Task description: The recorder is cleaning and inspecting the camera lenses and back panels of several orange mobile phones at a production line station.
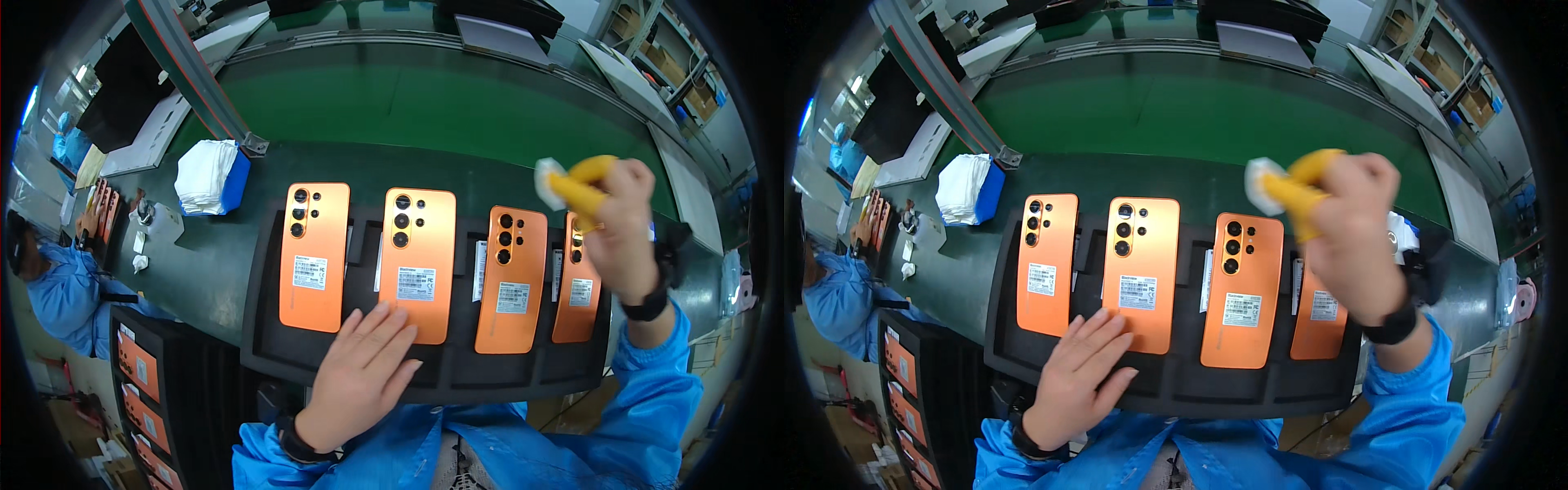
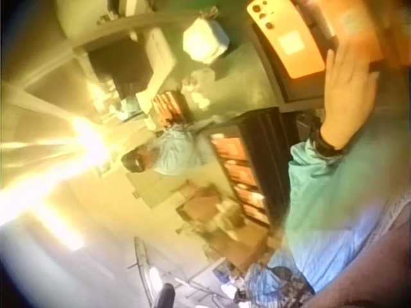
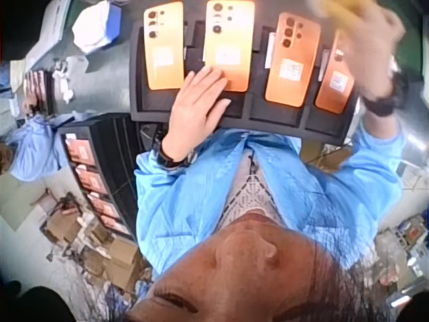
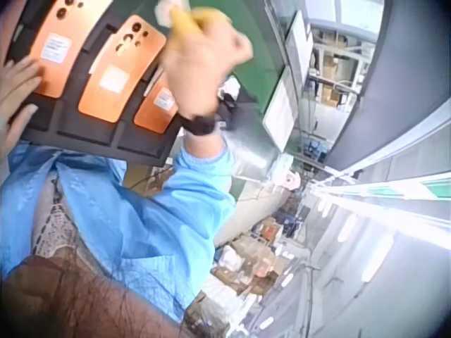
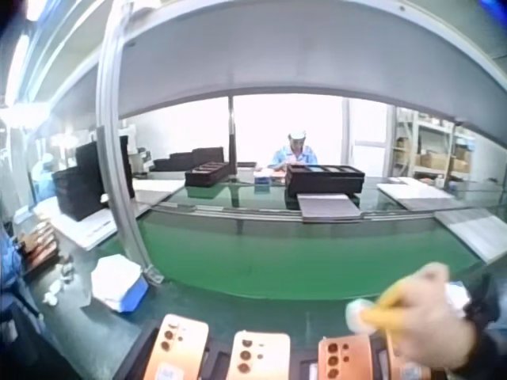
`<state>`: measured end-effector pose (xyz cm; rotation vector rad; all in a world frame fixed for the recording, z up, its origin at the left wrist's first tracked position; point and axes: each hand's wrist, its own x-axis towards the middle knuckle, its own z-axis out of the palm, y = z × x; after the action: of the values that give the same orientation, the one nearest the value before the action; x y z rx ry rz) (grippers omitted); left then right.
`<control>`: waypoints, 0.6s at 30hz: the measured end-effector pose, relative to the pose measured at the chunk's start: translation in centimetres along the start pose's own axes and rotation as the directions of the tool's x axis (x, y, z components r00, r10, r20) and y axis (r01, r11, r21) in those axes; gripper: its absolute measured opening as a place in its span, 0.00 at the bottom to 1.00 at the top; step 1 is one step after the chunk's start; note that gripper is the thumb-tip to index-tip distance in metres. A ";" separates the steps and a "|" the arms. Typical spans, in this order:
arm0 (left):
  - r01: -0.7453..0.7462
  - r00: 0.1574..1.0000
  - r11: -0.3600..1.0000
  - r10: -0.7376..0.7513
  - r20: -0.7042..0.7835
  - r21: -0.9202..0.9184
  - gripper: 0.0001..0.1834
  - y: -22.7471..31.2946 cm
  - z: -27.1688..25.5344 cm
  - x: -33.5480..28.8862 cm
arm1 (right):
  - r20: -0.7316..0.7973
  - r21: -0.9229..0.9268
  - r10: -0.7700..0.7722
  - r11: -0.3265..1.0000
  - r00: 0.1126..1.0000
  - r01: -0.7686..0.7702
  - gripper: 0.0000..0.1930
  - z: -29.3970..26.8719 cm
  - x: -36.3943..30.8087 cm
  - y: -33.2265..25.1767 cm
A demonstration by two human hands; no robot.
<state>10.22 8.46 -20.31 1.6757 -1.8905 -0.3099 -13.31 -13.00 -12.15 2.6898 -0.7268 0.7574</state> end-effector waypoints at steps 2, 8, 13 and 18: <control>-0.001 1.000 1.000 0.001 0.018 0.000 0.22 -0.2 1.0 0.5 | -0.005 0.038 -0.130 0.991 0.992 0.130 0.19 3.2 2.1 -3.0; -0.004 0.997 1.000 0.004 0.071 0.002 0.23 -0.2 0.9 1.0 | -0.020 0.174 -0.380 0.910 0.925 0.377 0.04 10.0 2.5 -6.7; 0.014 0.995 0.999 -0.010 0.096 -0.035 0.23 -0.5 1.0 1.1 | -0.108 0.000 -0.336 0.941 0.936 0.338 0.02 11.9 3.3 -6.3; 0.024 0.994 0.999 -0.020 0.106 -0.037 0.22 -0.6 0.9 1.2 | 0.102 0.123 -0.366 0.928 0.925 0.353 0.14 10.2 2.1 -7.2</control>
<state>10.13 7.00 -21.07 1.6854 -1.9313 -0.4483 -3.72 -11.50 -20.30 2.8625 -0.2051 0.5515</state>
